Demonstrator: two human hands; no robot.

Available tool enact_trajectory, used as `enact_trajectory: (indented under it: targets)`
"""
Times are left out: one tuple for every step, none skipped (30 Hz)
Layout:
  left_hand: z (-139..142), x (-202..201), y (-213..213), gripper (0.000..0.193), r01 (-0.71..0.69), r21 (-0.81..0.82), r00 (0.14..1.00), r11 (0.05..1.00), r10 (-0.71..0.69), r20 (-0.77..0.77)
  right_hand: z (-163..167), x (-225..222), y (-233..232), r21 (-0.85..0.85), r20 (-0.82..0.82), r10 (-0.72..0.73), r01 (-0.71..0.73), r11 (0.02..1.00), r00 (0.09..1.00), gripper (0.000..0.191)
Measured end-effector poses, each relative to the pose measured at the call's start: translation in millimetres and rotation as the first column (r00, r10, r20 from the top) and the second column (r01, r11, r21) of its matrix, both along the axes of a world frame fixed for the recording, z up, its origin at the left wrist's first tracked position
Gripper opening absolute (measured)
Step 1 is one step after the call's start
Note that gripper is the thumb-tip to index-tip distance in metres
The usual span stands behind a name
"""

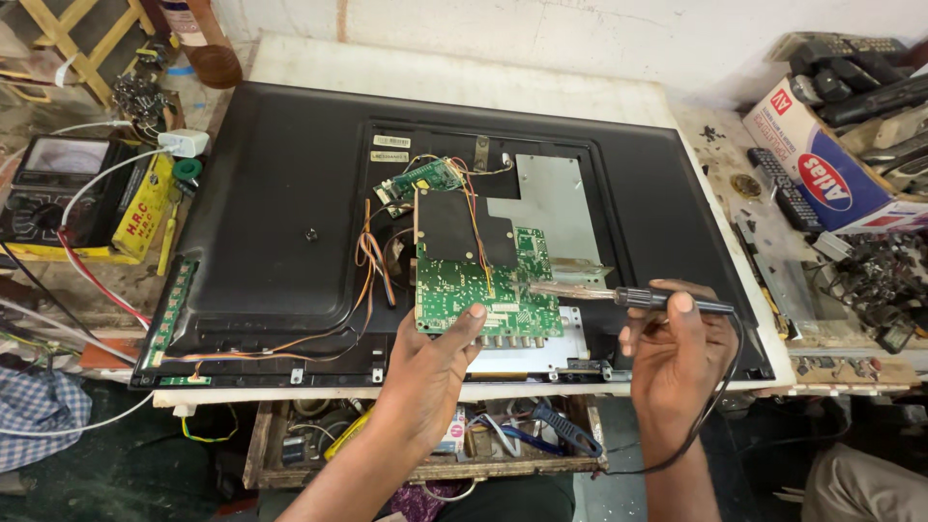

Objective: The person repairs a television at a workbench. They handle the main circuit board inside the open TV chassis, use a soldering iron to solder connections on the board, reposition the board and wires, and finally reach into a tool tray to pick through pliers and other tools.

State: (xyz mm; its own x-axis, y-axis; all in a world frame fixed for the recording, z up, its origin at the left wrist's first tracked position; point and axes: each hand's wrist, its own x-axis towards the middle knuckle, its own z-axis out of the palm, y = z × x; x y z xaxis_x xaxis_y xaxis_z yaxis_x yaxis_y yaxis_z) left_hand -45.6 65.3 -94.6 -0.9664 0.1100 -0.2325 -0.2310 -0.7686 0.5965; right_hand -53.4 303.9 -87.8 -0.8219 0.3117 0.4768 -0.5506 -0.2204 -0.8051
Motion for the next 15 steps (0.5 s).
enact_trajectory:
  targets:
    - [-0.5,-0.1,0.4,0.065,-0.003,0.004,1.0,1.0,0.003,0.006,-0.5,-2.0,0.5,-0.011,0.004,-0.004,0.004,1.0,1.0,0.021]
    - [-1.1,0.1,0.5,0.065,-0.005,0.008,1.0,1.0,0.005,0.014,-0.7,-3.5,1.1,-0.021,0.011,-0.008,0.008,1.0,1.0,0.021]
    - [-1.8,0.2,0.5,0.064,-0.007,0.012,1.0,1.0,0.007,0.023,-0.9,-4.4,1.6,-0.017,0.0,-0.004,0.004,1.0,1.0,0.021]
    - [-2.4,-0.1,0.3,0.063,-0.014,0.024,1.0,1.0,0.014,0.012,-0.9,-5.0,1.7,-0.013,-0.01,-0.001,0.001,1.0,1.0,0.02]
    - [-2.9,-0.6,-0.2,0.062,-0.02,0.036,1.0,0.999,0.02,0.002,-0.7,-5.1,1.8,-0.01,-0.021,0.002,-0.002,1.0,1.0,0.02]
    - [-3.4,-1.1,-0.3,0.061,-0.025,0.048,1.0,0.999,0.026,-0.008,-0.5,-4.5,1.6,-0.005,-0.006,-0.014,0.014,1.0,1.0,0.021]
    - [-3.5,-2.2,-0.8,0.06,-0.036,0.064,0.999,0.997,0.035,0.018,0.0,-3.7,1.6,0.0,0.008,-0.031,0.031,1.0,0.999,0.021]
    - [-3.4,-3.7,-0.9,0.058,-0.046,0.081,0.998,0.996,0.043,0.041,0.5,-2.9,1.3,0.005,0.02,-0.048,0.048,0.999,0.999,0.021]
    - [-3.1,-4.2,-0.5,0.057,-0.057,0.098,0.997,0.994,0.05,0.067,1.4,-1.9,1.1,0.0,0.005,-0.047,0.047,0.999,0.999,0.021]
    - [-2.4,-4.7,0.2,0.055,-0.058,0.115,0.997,0.992,0.051,0.063,2.6,-0.7,1.3,-0.005,-0.012,-0.045,0.045,0.999,0.999,0.021]
    - [-1.5,-5.6,2.0,0.053,-0.061,0.131,0.997,0.989,0.054,0.053,3.7,-0.4,1.2,-0.011,-0.034,-0.042,0.041,0.999,0.999,0.022]
    - [-0.5,-6.6,3.1,0.051,-0.064,0.149,0.997,0.987,0.058,0.044,4.9,-0.4,1.3,-0.013,-0.042,-0.039,0.038,0.999,0.998,0.022]
    - [0.6,-5.8,3.7,0.048,-0.061,0.145,0.998,0.988,0.058,0.027,6.5,0.4,1.8,-0.012,-0.046,-0.036,0.036,0.999,0.998,0.023]
    - [1.5,-5.2,4.3,0.045,-0.059,0.143,0.998,0.988,0.058,0.012,8.0,0.6,2.2,-0.008,-0.048,-0.034,0.033,0.999,0.998,0.024]
    - [2.3,-4.6,3.8,0.043,-0.059,0.142,0.998,0.988,0.06,-0.003,9.4,0.6,2.5,-0.011,-0.054,-0.045,0.044,0.999,0.998,0.023]
